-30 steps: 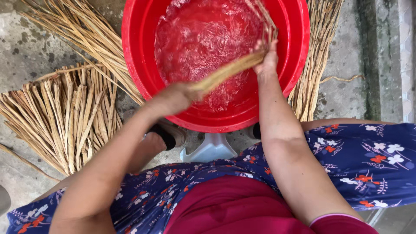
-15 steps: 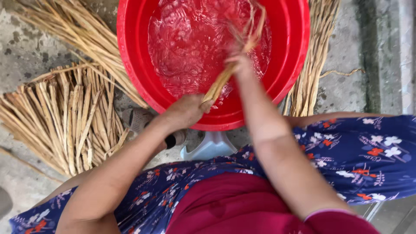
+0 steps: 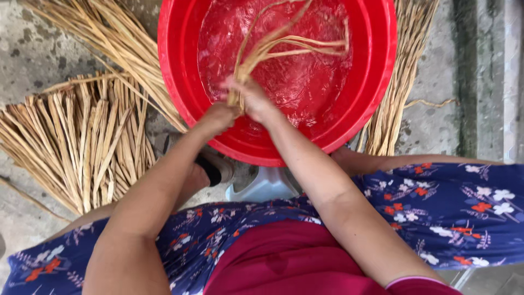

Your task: The person repeatedly picks bundles of dry bamboo strips from the floor and submerges them in a red basin of water. They agitate the strips by hand to ensure they are fully wet, then place them back on the floor beside the basin. This cycle continues throughout the clip.

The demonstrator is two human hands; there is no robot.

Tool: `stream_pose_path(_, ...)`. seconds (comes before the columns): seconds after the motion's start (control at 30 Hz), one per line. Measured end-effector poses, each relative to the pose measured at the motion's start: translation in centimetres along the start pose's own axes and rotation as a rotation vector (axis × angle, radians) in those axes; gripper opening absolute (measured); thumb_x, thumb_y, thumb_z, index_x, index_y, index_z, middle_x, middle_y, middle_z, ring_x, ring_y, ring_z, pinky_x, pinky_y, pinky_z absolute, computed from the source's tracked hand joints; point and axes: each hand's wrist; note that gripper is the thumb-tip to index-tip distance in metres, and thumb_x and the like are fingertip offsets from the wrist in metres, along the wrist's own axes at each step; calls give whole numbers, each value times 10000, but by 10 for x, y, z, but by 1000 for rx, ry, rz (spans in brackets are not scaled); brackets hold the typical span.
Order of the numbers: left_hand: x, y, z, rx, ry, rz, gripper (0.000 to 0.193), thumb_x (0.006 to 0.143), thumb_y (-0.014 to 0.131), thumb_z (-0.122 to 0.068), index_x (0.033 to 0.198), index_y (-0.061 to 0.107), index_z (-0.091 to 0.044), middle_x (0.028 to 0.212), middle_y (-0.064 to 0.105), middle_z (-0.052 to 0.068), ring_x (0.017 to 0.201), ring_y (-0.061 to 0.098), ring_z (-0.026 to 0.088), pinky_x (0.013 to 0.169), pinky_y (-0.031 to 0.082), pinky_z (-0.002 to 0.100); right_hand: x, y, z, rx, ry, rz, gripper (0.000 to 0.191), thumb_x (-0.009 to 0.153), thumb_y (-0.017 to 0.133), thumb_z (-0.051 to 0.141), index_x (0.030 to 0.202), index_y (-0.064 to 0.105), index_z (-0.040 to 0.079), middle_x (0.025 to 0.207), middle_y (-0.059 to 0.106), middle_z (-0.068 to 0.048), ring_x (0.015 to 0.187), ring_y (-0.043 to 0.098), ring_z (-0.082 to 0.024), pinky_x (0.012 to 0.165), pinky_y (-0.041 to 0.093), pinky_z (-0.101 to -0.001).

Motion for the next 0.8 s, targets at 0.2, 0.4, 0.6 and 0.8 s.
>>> stream_pose_path(0.2, -28, 87, -12, 359, 436, 171, 406, 1051, 465, -385, 1015, 624, -13, 906, 687, 234, 871, 681, 357, 783, 519, 485, 13, -89, 11, -128, -31, -419, 357, 979, 515, 114, 1325, 539, 198, 837, 681, -25, 494, 508, -62, 349, 432, -202)
stream_pose_path(0.4, -51, 45, -59, 398, 506, 39, 394, 1013, 499, -394, 1269, 584, -106, 1007, 701, 175, 925, 681, 339, 819, 521, 492, 1, -167, 83, 138, -307, -308, 536, 1077, 445, 531, 1432, 523, 137, 1186, 584, -104, 976, 572, -185, 839, 506, -390)
stream_pose_path(0.6, 39, -19, -32, 228, 64, -302, 368, 1020, 483, -281, 1328, 613, -128, 1158, 696, 195, 1045, 691, 343, 931, 545, 488, 0, -138, 50, -10, -189, -656, 605, 999, 436, 567, 1413, 576, 147, 1377, 632, -123, 1240, 571, -260, 1007, 450, -489)
stream_pose_path(0.8, 93, 48, 5, 405, -182, -373, 393, 987, 552, -328, 1257, 665, -67, 1348, 616, 219, 1244, 605, 371, 1042, 492, 499, 1, -71, -24, -419, 143, -442, 373, 999, 524, 250, 1368, 518, 200, 1183, 659, -76, 935, 629, -186, 648, 585, -313)
Point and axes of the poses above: each hand's wrist, its own x-axis towards the middle knuckle, its own y-axis out of the palm, z = x × y
